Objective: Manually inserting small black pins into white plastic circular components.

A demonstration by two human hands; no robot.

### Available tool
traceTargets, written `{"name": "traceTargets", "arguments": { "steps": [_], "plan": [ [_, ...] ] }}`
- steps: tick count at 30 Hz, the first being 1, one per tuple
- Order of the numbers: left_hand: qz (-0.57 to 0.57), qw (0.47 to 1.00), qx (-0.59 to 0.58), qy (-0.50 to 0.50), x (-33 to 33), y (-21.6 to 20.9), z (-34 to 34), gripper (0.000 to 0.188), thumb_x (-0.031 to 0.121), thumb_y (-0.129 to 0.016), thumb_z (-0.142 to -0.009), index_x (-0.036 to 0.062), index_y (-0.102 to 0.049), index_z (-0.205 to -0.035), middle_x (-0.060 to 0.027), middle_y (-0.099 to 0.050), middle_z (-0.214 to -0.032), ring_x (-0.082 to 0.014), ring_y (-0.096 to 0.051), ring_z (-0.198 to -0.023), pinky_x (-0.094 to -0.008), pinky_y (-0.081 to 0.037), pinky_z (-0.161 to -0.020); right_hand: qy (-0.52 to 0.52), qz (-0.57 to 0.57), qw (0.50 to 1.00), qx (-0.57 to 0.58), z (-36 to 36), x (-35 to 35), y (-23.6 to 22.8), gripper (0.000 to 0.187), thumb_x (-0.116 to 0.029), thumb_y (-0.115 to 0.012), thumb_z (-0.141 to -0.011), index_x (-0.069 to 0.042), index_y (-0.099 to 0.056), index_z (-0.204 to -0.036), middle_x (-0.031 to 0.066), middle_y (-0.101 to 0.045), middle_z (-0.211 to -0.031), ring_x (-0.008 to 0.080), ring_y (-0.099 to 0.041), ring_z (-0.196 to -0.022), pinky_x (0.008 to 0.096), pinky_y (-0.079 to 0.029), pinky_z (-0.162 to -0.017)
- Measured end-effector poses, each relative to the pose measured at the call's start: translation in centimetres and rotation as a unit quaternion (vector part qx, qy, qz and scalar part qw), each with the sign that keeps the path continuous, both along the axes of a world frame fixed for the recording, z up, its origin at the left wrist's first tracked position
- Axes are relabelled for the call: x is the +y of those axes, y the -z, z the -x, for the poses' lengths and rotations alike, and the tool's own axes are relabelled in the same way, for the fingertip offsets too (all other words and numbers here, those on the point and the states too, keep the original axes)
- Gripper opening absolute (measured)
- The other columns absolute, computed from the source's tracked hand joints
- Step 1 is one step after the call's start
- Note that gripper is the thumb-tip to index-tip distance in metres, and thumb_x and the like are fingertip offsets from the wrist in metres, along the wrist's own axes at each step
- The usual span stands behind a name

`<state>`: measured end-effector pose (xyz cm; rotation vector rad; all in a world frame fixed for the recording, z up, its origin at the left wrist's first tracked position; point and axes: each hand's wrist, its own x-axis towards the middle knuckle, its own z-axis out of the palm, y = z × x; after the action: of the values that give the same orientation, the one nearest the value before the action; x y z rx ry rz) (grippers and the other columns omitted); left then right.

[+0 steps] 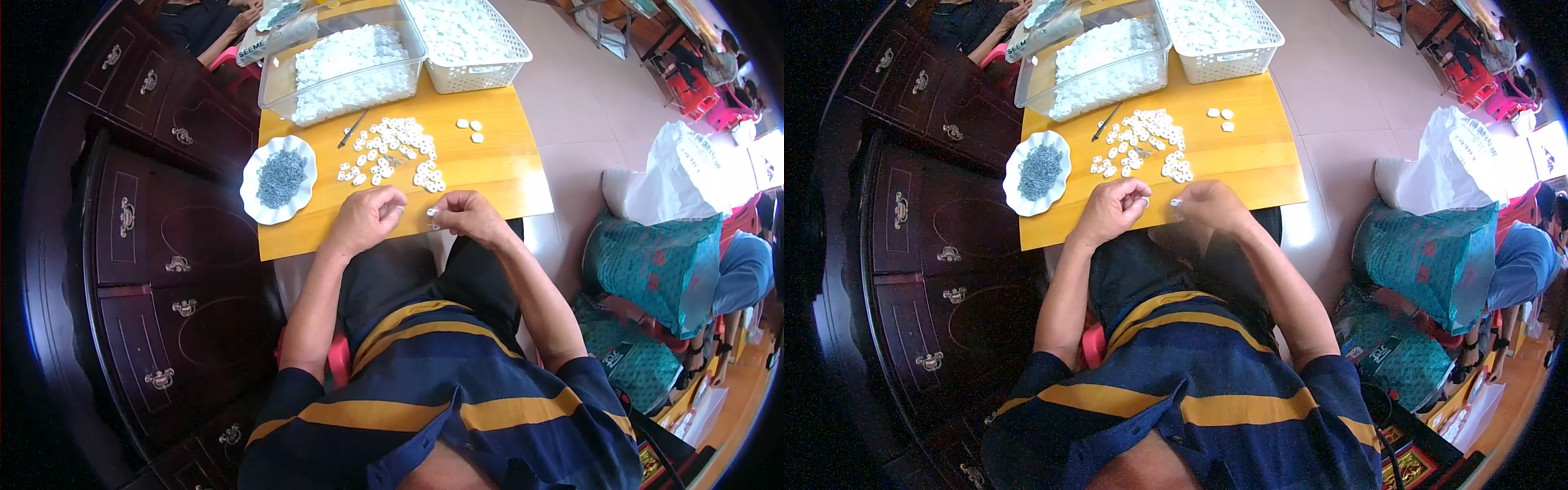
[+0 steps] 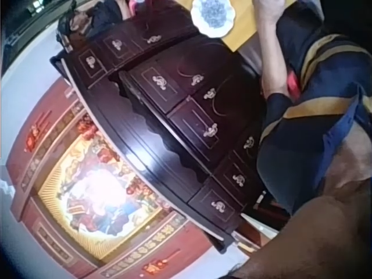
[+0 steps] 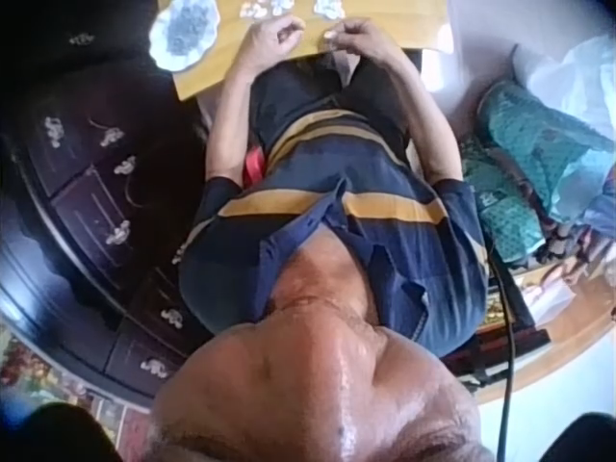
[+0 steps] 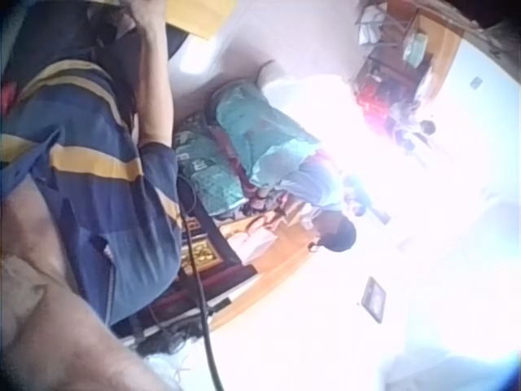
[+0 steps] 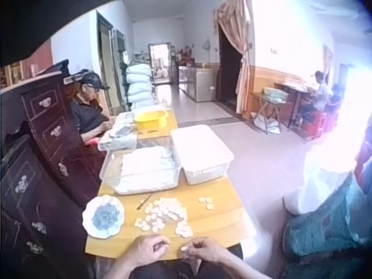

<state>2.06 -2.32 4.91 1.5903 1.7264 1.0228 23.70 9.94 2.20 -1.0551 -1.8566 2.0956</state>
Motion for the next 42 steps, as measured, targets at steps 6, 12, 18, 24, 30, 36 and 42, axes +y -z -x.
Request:
{"name": "traceTargets", "arguments": {
  "steps": [6,12,18,24,30,36,42],
  "plan": [
    [-0.068,0.983,0.17,-0.011,-0.6,1.7,0.4,0.009,0.008,-0.069,-0.09,0.0046,-0.072,-0.098,-0.011,-0.07,-0.086,-0.027,-0.07,-0.072,-0.0375,-0.056,-0.068,-0.005,-0.135,0.989,-0.052,0.7,1.7,1.3,0.014,-0.014,-0.074,-0.095,-0.002,-0.075,-0.1,-0.0015,-0.071,-0.083,0.0067,-0.062,-0.072,0.0238,-0.051,-0.066],
    [-0.105,0.965,0.237,-0.024,-1.3,2.1,-0.2,0.011,0.009,-0.069,-0.09,0.0072,-0.072,-0.1,-0.011,-0.071,-0.092,-0.0324,-0.071,-0.083,-0.0408,-0.057,-0.073,0.01,-0.227,0.969,-0.097,0.6,1.4,-0.3,0.019,-0.019,-0.074,-0.096,-0.001,-0.076,-0.101,-0.001,-0.071,-0.084,0.007,-0.062,-0.076,0.0252,-0.052,-0.07],
    [-0.112,0.967,0.218,-0.064,-1.7,2.8,-0.3,0.017,0.007,-0.069,-0.09,0.0063,-0.07,-0.106,-0.0113,-0.069,-0.089,-0.0288,-0.07,-0.077,-0.0381,-0.057,-0.07,0.112,-0.109,0.988,0.001,0.1,0.0,-0.6,0.017,-0.018,-0.071,-0.1,-0.001,-0.073,-0.102,-0.0017,-0.069,-0.084,0.0055,-0.059,-0.074,0.0222,-0.047,-0.066],
    [-0.045,0.991,-0.044,-0.115,-2.3,3.6,-1.0,0.021,-0.001,-0.069,-0.093,0.0013,-0.07,-0.114,0.0011,-0.065,-0.083,-0.0024,-0.056,-0.072,-0.0203,-0.048,-0.064,0.185,-0.044,0.976,0.107,0.1,-2.0,1.1,0.014,-0.015,-0.068,-0.102,-0.001,-0.07,-0.105,-0.0041,-0.064,-0.081,0.0034,-0.053,-0.069,0.0198,-0.042,-0.062],
    [-0.032,0.975,-0.203,-0.087,-2.5,3.2,-1.9,0.025,-0.002,-0.068,-0.095,-0.0004,-0.07,-0.12,0.0058,-0.065,-0.092,-0.0001,-0.057,-0.077,-0.0173,-0.05,-0.071,0.21,-0.012,0.972,0.107,0.8,-3.9,-0.7,0.011,-0.013,-0.068,-0.102,-0.003,-0.069,-0.106,-0.0051,-0.062,-0.081,0.0038,-0.051,-0.068,0.02,-0.043,-0.063],
    [-0.035,0.971,-0.231,-0.046,-2.2,0.9,-3.0,0.028,-0.001,-0.068,-0.095,0.0,-0.07,-0.123,0.0051,-0.066,-0.093,-0.0006,-0.058,-0.08,-0.018,-0.05,-0.075,0.18,-0.026,0.976,0.117,0.5,-4.3,-1.1,0.012,-0.012,-0.07,-0.101,-0.004,-0.07,-0.109,-0.0047,-0.064,-0.084,0.0038,-0.053,-0.071,0.0203,-0.045,-0.066],
    [-0.055,0.98,-0.191,-0.018,-2.0,0.4,-3.1,0.028,-0.001,-0.069,-0.094,0.0002,-0.071,-0.122,0.004,-0.066,-0.091,-0.0019,-0.057,-0.078,-0.0195,-0.049,-0.072,0.145,-0.049,0.98,0.125,0.3,-4.6,-1.4,0.014,-0.013,-0.07,-0.101,-0.004,-0.071,-0.111,-0.004,-0.066,-0.088,0.0033,-0.056,-0.076,0.0197,-0.047,-0.068]
  ]
}}
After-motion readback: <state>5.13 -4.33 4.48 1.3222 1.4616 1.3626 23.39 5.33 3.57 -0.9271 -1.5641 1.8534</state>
